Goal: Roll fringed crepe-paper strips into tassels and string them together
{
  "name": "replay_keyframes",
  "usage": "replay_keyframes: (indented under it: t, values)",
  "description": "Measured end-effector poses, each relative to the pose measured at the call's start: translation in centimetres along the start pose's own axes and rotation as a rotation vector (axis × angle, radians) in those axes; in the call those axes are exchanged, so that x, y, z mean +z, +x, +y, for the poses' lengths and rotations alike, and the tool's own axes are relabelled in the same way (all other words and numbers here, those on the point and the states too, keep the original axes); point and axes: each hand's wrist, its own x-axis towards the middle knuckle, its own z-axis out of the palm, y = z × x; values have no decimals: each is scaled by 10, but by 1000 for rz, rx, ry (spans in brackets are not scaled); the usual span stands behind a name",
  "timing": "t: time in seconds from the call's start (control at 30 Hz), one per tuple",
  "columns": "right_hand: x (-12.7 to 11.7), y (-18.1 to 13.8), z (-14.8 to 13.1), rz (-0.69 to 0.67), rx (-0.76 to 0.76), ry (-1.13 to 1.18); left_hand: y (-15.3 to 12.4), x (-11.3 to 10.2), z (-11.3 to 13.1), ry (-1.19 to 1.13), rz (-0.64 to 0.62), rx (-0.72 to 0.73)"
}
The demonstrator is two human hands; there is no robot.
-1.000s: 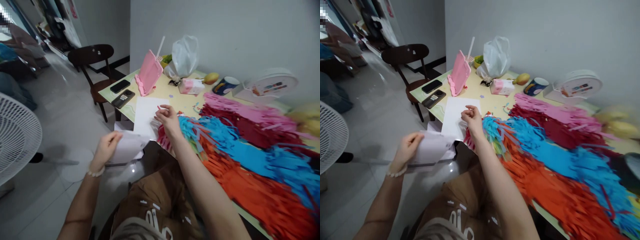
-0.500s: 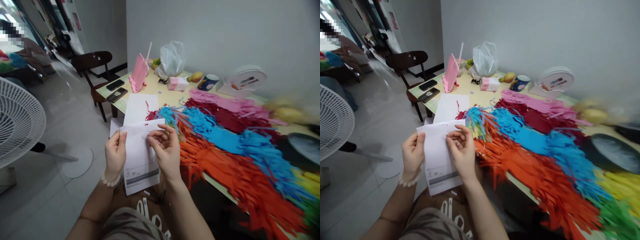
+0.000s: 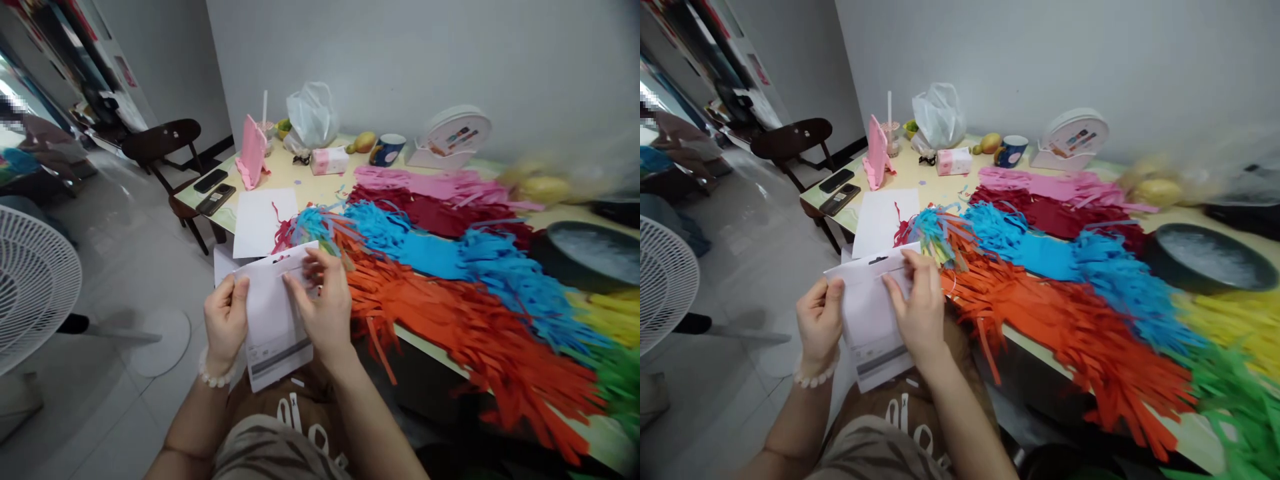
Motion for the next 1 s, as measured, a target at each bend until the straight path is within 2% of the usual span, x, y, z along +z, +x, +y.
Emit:
replay_keyframes:
  t: [0.07, 0.1, 0.13, 0.23, 0.27, 0.3, 0.33, 0.4, 0.5, 0.57, 0.67, 0.73, 0.8, 0.87, 0.93, 1.0]
  values:
    - [-10, -6, 13, 20, 60, -50, 5, -8, -8, -94, 66, -93]
    - [-15, -12, 20, -36, 138, 3, 10, -14, -15, -164, 113, -158]
    - [-21, -19, 25, -152, 233, 107, 16, -19, -23, -246, 169, -229]
    - [-32, -34, 30, -741, 461, 453, 40, -33, -55, -475, 365, -424]
    - [-32, -35, 25, -847, 469, 475, 48, -35, -67, -525, 404, -469]
    - [-30, -32, 18, -886, 432, 446, 55, -36, -79, -561, 416, -498]
    - [-25, -25, 9, -868, 356, 378, 62, -37, -90, -588, 396, -512]
    - [-6, -2, -13, -748, 133, 190, 70, -35, -111, -626, 299, -506]
    - [40, 42, -38, -568, -217, -120, 72, -29, -137, -598, 205, -474]
    - [74, 70, -40, -560, -326, -383, 73, -22, -150, -493, 212, -415]
    - [102, 106, -17, -641, -252, -740, 81, -9, -160, -272, 269, -252]
    - [95, 123, 13, -583, -155, -843, 91, 1, -159, -97, 248, -98]
    - [75, 132, 47, -477, -37, -919, 101, 13, -152, 124, 116, 104]
    - [53, 129, 77, -454, 57, -963, 110, 25, -145, 395, -66, 283]
    - [41, 119, 100, -474, 108, -964, 116, 37, -139, 619, -227, 341]
    - [38, 108, 116, -475, 123, -937, 121, 45, -138, 782, -329, 336]
